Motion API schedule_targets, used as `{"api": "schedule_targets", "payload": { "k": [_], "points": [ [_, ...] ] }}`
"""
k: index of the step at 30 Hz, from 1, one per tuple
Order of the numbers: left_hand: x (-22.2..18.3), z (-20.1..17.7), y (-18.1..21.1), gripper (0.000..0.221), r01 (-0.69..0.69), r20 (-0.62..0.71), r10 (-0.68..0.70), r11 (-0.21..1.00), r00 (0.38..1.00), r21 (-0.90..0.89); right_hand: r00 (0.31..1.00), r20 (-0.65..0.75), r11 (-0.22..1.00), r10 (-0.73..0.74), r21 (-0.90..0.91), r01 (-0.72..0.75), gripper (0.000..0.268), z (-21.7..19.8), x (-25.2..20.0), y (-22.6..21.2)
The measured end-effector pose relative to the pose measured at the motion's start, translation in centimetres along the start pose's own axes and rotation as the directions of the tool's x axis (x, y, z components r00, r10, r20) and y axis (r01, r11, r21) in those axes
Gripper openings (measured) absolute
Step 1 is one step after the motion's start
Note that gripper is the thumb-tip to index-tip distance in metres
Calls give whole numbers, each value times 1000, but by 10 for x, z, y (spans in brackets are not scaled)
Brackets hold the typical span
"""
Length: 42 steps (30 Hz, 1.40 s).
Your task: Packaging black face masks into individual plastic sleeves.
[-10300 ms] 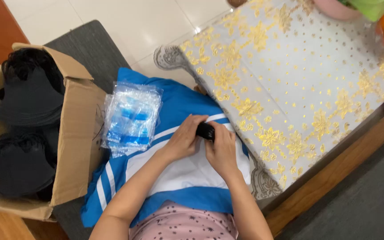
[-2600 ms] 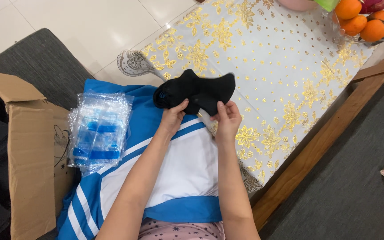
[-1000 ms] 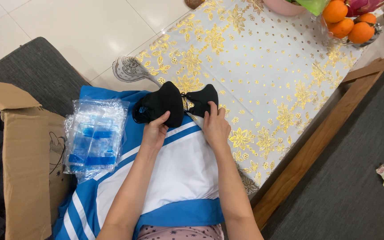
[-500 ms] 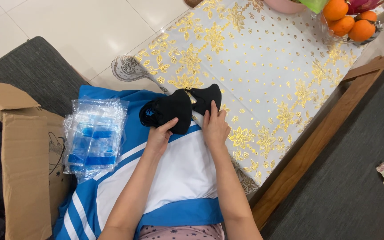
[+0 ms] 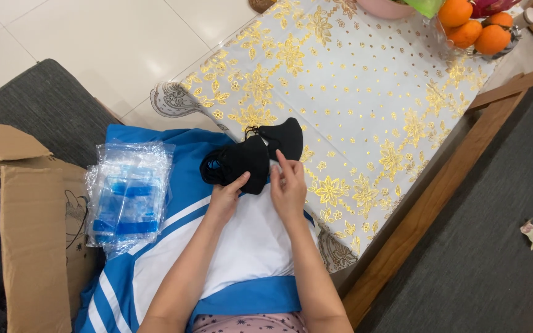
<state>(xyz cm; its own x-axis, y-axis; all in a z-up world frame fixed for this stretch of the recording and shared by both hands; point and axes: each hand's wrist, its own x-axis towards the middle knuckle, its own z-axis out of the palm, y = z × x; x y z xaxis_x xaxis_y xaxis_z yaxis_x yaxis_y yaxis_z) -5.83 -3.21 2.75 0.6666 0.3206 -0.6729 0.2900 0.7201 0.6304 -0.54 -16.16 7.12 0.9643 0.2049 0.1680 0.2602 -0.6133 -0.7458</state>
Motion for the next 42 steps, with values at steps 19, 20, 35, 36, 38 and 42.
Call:
{"api": "schedule_targets", "payload": {
  "k": [19, 20, 35, 36, 38, 42],
  "points": [
    [-11, 4, 11, 61, -19, -10, 19, 1000, 1000, -3, 932, -163, 946, -323, -44, 320, 18, 24, -27, -6],
    [-17, 4, 17, 59, -21, -7, 21, 1000, 1000, -14, 941, -153, 953, -302, -33, 300, 16, 25, -29, -3],
    [6, -16, -5, 64, -15, 70, 28, 984, 997, -176, 904, 92, 662, 418, 650, -372, 16, 0, 37, 48],
    [6, -16, -3, 66, -16, 78, 33, 979, 996, -205, 887, 52, 687, 460, 612, -392, 17, 0, 43, 51],
    [16, -21, -13, 67, -11, 86, 29, 979, 996, -206, 878, 56, 701, 475, 580, -416, 23, -2, 46, 47],
    [16, -21, -14, 66, -4, 73, 20, 977, 997, -214, 881, 35, 770, 472, 471, -431, 31, -1, 48, 48]
  ]
}}
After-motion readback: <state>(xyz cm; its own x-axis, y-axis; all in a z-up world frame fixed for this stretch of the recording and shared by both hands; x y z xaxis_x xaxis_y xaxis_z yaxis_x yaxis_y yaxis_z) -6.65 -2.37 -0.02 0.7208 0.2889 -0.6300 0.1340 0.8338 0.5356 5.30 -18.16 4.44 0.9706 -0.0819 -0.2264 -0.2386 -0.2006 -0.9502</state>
